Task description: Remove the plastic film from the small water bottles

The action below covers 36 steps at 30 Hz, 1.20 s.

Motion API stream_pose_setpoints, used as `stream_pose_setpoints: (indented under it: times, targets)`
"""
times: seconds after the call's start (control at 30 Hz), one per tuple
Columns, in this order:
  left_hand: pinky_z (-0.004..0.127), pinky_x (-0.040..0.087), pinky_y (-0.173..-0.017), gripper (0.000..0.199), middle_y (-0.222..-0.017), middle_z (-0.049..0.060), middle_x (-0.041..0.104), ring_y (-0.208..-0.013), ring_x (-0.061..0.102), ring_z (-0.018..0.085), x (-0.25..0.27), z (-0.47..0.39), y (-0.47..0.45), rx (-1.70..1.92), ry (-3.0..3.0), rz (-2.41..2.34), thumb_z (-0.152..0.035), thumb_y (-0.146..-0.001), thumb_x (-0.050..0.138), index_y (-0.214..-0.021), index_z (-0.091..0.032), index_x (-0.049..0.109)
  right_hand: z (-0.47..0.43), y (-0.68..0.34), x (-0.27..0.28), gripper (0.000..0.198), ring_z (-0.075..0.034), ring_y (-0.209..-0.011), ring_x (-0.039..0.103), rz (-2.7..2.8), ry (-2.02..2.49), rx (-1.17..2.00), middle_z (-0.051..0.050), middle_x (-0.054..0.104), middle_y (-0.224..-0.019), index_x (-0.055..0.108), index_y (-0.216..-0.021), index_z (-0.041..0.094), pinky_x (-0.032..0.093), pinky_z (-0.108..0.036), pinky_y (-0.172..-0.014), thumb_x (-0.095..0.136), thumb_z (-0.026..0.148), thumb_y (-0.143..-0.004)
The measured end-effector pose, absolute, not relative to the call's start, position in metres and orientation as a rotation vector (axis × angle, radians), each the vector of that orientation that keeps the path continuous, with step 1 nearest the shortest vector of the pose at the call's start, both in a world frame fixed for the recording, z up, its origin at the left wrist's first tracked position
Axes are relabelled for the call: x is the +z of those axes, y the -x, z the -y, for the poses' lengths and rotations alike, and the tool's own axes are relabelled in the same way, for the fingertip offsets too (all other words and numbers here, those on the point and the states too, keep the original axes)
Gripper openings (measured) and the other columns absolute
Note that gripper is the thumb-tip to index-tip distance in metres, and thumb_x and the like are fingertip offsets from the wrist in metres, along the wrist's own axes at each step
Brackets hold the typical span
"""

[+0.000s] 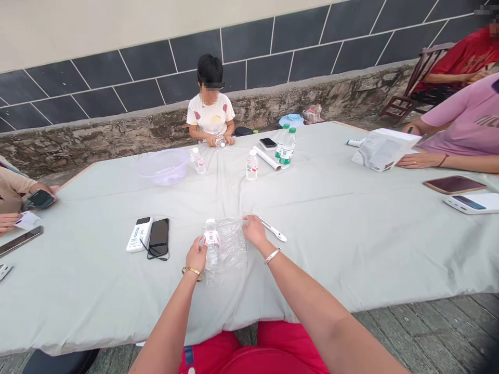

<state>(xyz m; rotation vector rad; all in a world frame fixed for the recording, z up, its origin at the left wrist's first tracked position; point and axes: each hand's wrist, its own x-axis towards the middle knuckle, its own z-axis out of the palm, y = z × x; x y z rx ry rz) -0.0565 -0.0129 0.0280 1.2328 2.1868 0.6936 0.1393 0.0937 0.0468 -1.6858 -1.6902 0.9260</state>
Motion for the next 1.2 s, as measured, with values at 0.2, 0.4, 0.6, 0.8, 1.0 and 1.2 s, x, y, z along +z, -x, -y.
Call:
stream_pose_setpoints:
  times: [0.2,0.4,0.6,0.8,1.0,1.2]
  targets:
    - [0.031,0.042,-0.087,0.050,-0.112,0.012,0.060,-0.105,0.057,0.022,0.041,0.008,0.046,0.680,-1.279,-2.221,-0.041,-0.087,0.030,-0.130,-0.019,0.044,-0.040,-0.103,0.059,0.041,-0.021,-0.128,0.035,1.866,1.373,0.611,-0.010,0.039,-0.137,0.046,-0.125,0.018,0.031,-0.034,-0.104,0.040,0.025,-0.084]
    - [0.034,0.039,-0.090,0.078,-0.122,0.017,0.053,-0.114,0.050,0.029,0.040,0.006,0.045,0.535,-1.433,-2.253,-0.055,-0.071,0.056,-0.135,-0.015,0.036,-0.017,-0.108,0.012,0.050,-0.024,-0.133,0.030,2.268,1.470,0.586,-0.013,0.042,-0.138,0.042,-0.132,0.015,0.021,-0.044,-0.109,0.031,0.043,-0.092]
    - [0.028,0.046,-0.071,0.043,-0.092,0.007,0.067,-0.082,0.063,0.019,0.026,0.023,0.096,0.676,-1.138,-2.229,-0.046,-0.083,0.038,-0.113,-0.020,0.056,-0.028,-0.129,0.001,0.053,-0.024,-0.136,0.023,2.506,1.495,0.432,-0.010,0.032,-0.146,0.040,-0.136,0.018,0.013,-0.048,-0.111,0.036,0.044,-0.090]
    - [0.027,0.044,-0.059,0.050,-0.073,0.004,0.065,-0.067,0.061,0.018,0.018,0.026,0.102,0.766,-1.049,-2.260,-0.058,-0.080,0.036,-0.096,-0.017,0.059,-0.037,-0.134,0.008,0.051,-0.024,-0.137,0.018,2.587,1.580,0.428,-0.006,0.027,-0.148,0.034,-0.139,0.021,0.006,-0.054,-0.109,0.030,0.040,-0.092]
    - [0.025,0.038,-0.054,0.039,-0.059,0.001,0.056,-0.058,0.053,0.016,0.015,0.025,0.097,0.839,-1.037,-2.301,-0.047,-0.083,0.031,-0.064,-0.020,0.052,-0.046,-0.136,0.037,0.046,-0.027,-0.135,0.021,2.636,1.693,0.467,-0.013,0.036,-0.143,0.044,-0.132,0.017,0.009,-0.057,-0.107,0.040,0.029,-0.088]
    - [0.023,0.032,-0.052,0.025,-0.052,-0.004,0.048,-0.052,0.045,0.013,0.015,0.021,0.083,0.912,-1.082,-2.304,-0.036,-0.082,0.039,-0.062,-0.021,0.044,-0.020,-0.070,0.071,0.046,-0.024,-0.122,0.041,2.472,1.317,0.503,-0.012,0.046,-0.134,0.046,-0.130,0.023,0.029,-0.043,-0.102,0.037,0.043,-0.090]
